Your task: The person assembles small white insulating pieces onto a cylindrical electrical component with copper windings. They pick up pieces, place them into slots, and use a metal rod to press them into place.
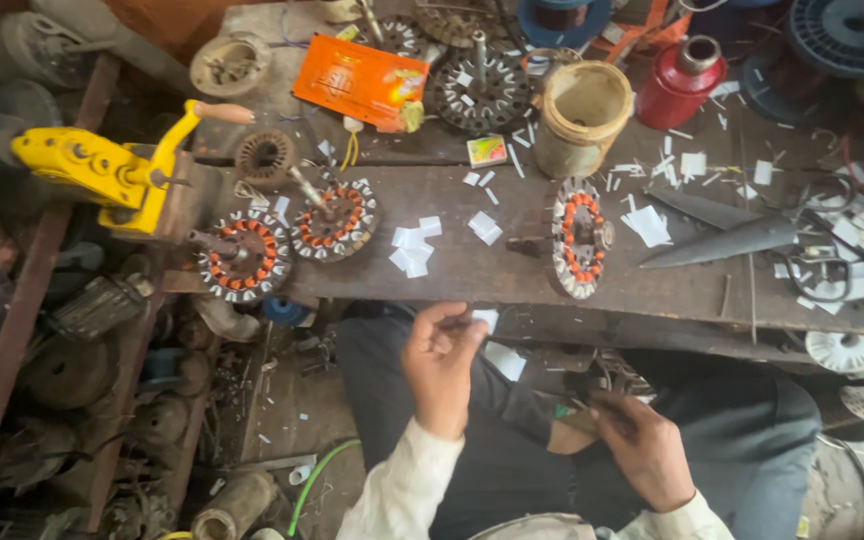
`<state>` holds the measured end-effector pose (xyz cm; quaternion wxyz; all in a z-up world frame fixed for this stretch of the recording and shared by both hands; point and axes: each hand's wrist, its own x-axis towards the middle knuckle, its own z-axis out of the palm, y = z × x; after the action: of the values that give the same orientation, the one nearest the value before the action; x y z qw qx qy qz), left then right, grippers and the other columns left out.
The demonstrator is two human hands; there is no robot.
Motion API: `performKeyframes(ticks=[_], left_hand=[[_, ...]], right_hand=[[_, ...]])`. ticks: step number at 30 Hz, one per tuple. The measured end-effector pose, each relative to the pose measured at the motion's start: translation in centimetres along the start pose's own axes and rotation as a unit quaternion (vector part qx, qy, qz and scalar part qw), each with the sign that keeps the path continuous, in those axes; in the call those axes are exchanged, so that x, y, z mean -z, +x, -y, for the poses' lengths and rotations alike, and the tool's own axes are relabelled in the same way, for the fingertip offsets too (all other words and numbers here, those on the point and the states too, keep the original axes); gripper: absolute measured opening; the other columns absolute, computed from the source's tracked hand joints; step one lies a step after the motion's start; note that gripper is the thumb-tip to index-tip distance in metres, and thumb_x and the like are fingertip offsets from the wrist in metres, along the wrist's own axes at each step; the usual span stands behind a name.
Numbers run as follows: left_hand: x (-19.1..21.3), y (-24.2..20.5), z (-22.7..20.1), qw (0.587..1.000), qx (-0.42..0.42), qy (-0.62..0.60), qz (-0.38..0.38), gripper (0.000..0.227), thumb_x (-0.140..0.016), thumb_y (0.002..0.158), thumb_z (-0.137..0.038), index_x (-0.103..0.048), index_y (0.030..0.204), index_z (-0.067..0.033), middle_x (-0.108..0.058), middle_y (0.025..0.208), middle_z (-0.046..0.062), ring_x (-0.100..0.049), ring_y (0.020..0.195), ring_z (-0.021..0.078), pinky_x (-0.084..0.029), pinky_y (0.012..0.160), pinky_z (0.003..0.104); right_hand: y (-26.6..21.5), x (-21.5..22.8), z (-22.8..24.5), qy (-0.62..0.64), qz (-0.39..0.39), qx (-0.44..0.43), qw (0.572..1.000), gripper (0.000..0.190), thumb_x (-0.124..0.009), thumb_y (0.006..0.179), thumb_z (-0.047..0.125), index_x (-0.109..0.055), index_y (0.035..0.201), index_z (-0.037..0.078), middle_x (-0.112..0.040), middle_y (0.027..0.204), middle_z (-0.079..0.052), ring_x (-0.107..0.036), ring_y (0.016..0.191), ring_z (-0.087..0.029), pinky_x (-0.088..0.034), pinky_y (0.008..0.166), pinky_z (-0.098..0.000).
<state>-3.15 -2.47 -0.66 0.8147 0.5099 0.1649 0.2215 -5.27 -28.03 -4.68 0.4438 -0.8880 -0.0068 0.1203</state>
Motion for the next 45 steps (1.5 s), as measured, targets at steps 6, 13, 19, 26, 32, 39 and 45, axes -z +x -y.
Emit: performKeyframes(ticks=[6,13,19,26,32,39,45], left_hand=[[-4.5,-4.6,-2.5,0.978,0.182,-0.077,0.073,0.034,-0.069,0.090,0.006,-0.066,0.124,0.0041,-0.074,0.114,0.017,-0.073,0.098,0.0170,-0.061,0.086,0.031],[-7.5,-6.7,-5.0,0.976,0.142,0.034,0.159,0.046,-0.068,0.087,0.009,-0.059,0.131,0.0014,-0.072,0.124,0.015,-0.073,0.101,0.0151,-0.060,0.087,0.027],[-8.0,-7.8,-4.7,0.942,0.241,-0.081,0.218,0.039,-0.059,0.095,0.000,-0.058,0.134,0.0009,-0.069,0.131,0.013,-0.070,0.112,0.0158,-0.058,0.097,0.031],[-7.4,-8.5,-4.5,0.947,0.174,0.023,0.268,0.031,-0.068,0.097,0.000,-0.067,0.128,0.0021,-0.072,0.107,0.009,-0.070,0.095,0.0107,-0.058,0.085,0.025],[-7.7,-8.7,-4.6,0.946,0.212,0.019,0.243,0.030,-0.072,0.092,0.002,-0.069,0.122,0.0027,-0.074,0.099,0.007,-0.070,0.085,0.0102,-0.059,0.076,0.025],[-9.2,-9.3,-4.8,0.968,0.154,0.009,0.198,0.036,-0.069,0.089,0.005,-0.065,0.125,0.0013,-0.073,0.103,0.005,-0.072,0.091,0.0105,-0.059,0.082,0.024],[-9.4,-10.2,-5.9,0.957,0.072,0.185,0.212,0.019,-0.073,0.092,0.000,-0.078,0.110,0.0017,-0.074,0.096,0.008,-0.062,0.076,0.0113,-0.049,0.065,0.023]], right_hand=[[-0.8,3.4,9.2,0.310,0.020,-0.009,0.951,0.036,-0.061,0.095,0.008,-0.065,0.130,-0.001,-0.080,0.106,-0.012,-0.076,0.094,-0.016,-0.059,0.084,-0.0278],[-3.2,4.9,10.2,0.293,-0.086,0.037,0.952,0.037,-0.069,0.091,-0.001,-0.066,0.127,-0.011,-0.074,0.109,-0.015,-0.068,0.096,-0.014,-0.055,0.085,-0.0282],[-3.9,5.3,8.5,0.514,-0.111,-0.025,0.850,0.033,-0.067,0.091,-0.006,-0.065,0.123,-0.012,-0.072,0.095,-0.018,-0.070,0.080,-0.021,-0.056,0.072,-0.0320],[-4.9,6.0,9.1,0.396,-0.089,-0.012,0.914,0.028,-0.069,0.089,-0.006,-0.068,0.116,-0.013,-0.072,0.100,-0.019,-0.069,0.086,-0.021,-0.055,0.077,-0.0323],[-5.4,6.1,10.0,0.494,-0.094,-0.021,0.864,0.037,-0.059,0.095,0.004,-0.063,0.127,-0.012,-0.074,0.113,-0.016,-0.069,0.099,-0.020,-0.056,0.083,-0.0336],[-6.6,4.3,9.8,0.458,-0.144,0.044,0.876,0.036,-0.067,0.089,-0.008,-0.062,0.125,-0.011,-0.067,0.114,-0.012,-0.064,0.104,-0.020,-0.051,0.091,-0.0313],[-5.9,4.6,10.8,0.336,-0.194,0.120,0.914,0.014,-0.066,0.092,-0.010,-0.067,0.105,-0.007,-0.068,0.115,-0.012,-0.065,0.108,-0.016,-0.051,0.094,-0.0261]])
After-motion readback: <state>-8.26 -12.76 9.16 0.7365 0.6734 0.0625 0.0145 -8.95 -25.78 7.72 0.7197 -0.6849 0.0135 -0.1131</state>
